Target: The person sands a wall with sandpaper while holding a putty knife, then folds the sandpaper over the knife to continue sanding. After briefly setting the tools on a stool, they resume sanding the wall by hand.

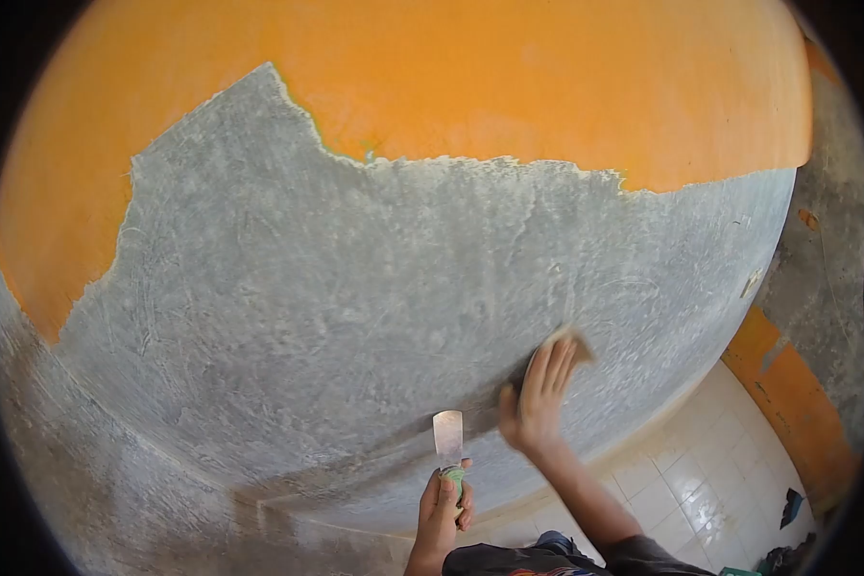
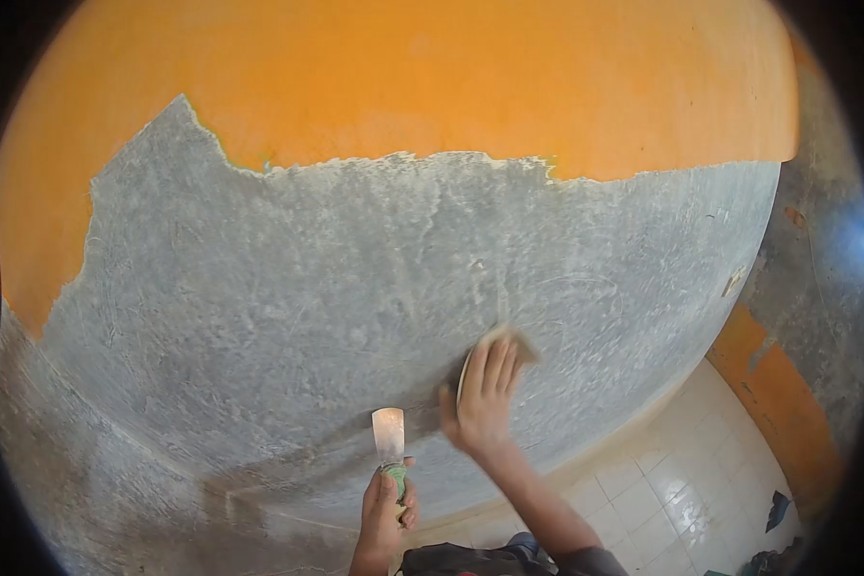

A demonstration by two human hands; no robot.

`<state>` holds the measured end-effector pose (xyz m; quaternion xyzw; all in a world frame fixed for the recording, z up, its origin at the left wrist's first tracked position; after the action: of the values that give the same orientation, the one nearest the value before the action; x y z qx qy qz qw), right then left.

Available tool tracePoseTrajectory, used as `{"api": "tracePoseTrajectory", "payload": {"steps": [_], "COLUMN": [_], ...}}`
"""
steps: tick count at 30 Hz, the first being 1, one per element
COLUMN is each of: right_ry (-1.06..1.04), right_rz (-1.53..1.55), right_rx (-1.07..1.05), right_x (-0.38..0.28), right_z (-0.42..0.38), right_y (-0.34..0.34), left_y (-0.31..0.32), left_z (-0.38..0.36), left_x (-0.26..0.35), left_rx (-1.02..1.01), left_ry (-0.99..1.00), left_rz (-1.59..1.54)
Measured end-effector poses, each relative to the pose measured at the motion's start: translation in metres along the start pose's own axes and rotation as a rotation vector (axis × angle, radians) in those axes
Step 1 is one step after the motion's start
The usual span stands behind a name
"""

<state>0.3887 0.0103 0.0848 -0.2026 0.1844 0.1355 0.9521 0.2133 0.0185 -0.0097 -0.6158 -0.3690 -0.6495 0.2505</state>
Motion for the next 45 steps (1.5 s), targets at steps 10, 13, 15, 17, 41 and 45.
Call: {"api": "tracePoseTrajectory", "payload": {"steps": [10, 13, 15, 17, 41, 45], "right_ry": [-0.017, -0.018, 0.019, -0.025, -0.073, -0.089], "right_rz": [-0.045, -0.049, -0.023, -0.035, -0.075, -0.068], "right_rx": [0.134, 0.106, -0.009, -0.048, -0.006, 0.033], "right_x": [0.031, 0.042, 0.062, 0.080, 0.176, 0.172], "right_z": [0.056, 0.026, -0.028, -0.035, -0.018, 0.045], "right_y": [-0.065, -0.052, -0.018, -0.020, -0.087, -0.126], "left_y": [0.037, 0.051, 0.061, 0.073, 0.185, 0.190], "left_z": [0.011, 0.016, 0.018, 0.023, 0.062, 0.062], "left_x": [-0.002, -0.006, -0.008, -0.009, -0.021, -0.023], "left_rx": [-0.010, -0.004, 0.004, 0.009, 0.042, 0.046], "left_ry": [-0.061, -0.064, -0.064, -0.074, -0.044, -0.046], "left_rz": [0.053, 0.049, 0.036, 0.042, 0.030, 0.006]}}
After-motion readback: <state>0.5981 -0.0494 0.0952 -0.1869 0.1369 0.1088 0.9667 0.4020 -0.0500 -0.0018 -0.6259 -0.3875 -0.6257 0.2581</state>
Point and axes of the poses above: each hand's wrist, its own z-axis towards the middle knuckle, its own y-axis out of the palm, x = y × z, the point moved 9 cm from there along z, towards the middle knuckle, and after that the axes turned 13 degrees about z, right-handed, at the moved point
